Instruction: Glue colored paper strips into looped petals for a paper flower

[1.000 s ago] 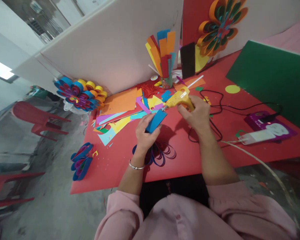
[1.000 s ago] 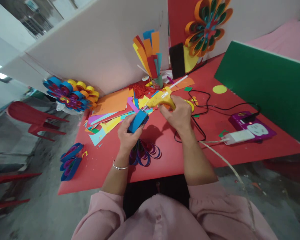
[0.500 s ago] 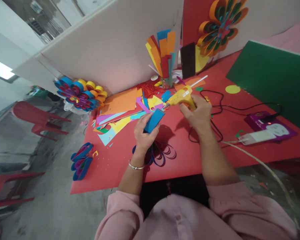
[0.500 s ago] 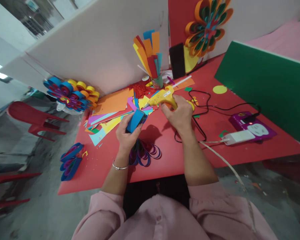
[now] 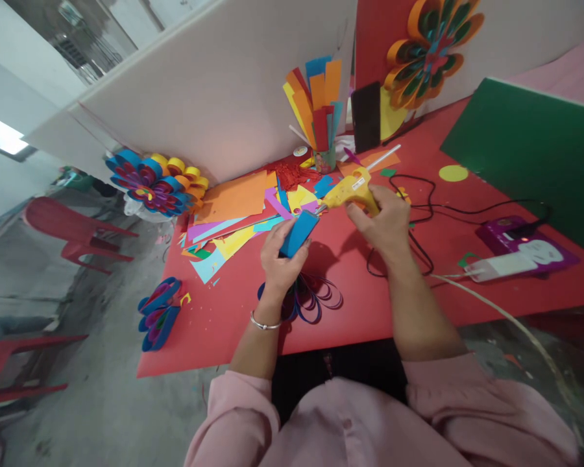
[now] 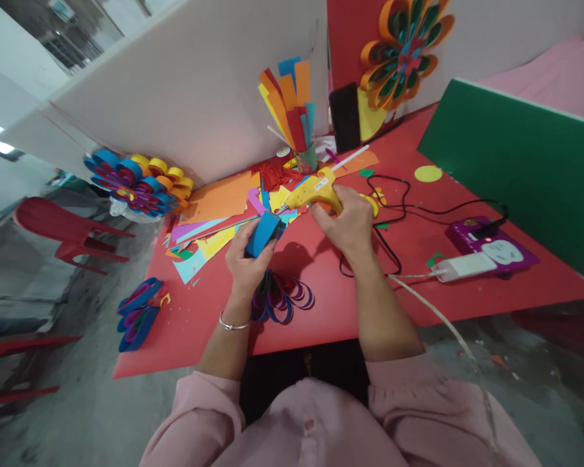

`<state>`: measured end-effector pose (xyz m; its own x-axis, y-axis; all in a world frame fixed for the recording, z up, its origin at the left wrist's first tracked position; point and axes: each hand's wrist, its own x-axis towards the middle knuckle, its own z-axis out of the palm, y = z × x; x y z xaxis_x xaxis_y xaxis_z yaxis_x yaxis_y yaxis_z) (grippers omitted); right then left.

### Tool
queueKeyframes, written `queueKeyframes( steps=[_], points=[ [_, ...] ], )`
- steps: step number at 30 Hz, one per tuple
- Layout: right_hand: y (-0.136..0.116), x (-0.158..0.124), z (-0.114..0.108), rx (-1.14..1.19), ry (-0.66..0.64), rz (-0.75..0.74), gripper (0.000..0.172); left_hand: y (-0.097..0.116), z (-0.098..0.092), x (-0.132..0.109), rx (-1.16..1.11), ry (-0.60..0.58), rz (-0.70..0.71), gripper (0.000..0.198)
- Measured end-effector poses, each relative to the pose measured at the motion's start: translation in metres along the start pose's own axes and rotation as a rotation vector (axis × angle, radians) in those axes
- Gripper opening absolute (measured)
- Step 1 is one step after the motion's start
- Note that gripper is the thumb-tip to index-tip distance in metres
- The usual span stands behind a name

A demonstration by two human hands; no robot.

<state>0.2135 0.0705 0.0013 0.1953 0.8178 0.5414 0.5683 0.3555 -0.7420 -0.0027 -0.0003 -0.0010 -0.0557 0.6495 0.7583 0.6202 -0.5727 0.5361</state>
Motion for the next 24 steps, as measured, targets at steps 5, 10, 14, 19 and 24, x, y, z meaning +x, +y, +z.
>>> queueKeyframes(
  steps=[5, 10, 14, 19, 24],
  points=[
    [-0.0002, 0.0000, -0.0003, 0.009, -0.001, -0.005, 0.029, -0.0015, 0.0007, -0.0005, -0.001, -0.006, -0.007, 0.043],
    [-0.0011, -0.0004, -0.0007, 0.017, -0.003, -0.009, 0.028, -0.0016, 0.0009, 0.0004, -0.004, -0.016, 0.001, 0.044],
    [-0.0018, -0.0006, -0.0014, 0.019, -0.002, -0.008, 0.027, -0.0012, 0.0007, 0.0009, -0.006, -0.013, -0.001, 0.042],
    [0.0001, 0.0002, -0.0010, 0.003, -0.004, 0.000, 0.028, 0.0007, -0.0002, 0.0010, 0.023, 0.000, -0.017, 0.041],
    [0.0019, 0.0002, 0.0010, -0.016, 0.021, 0.019, 0.029, 0.0008, 0.0005, 0.0009, 0.010, 0.022, 0.001, 0.041]
  ],
)
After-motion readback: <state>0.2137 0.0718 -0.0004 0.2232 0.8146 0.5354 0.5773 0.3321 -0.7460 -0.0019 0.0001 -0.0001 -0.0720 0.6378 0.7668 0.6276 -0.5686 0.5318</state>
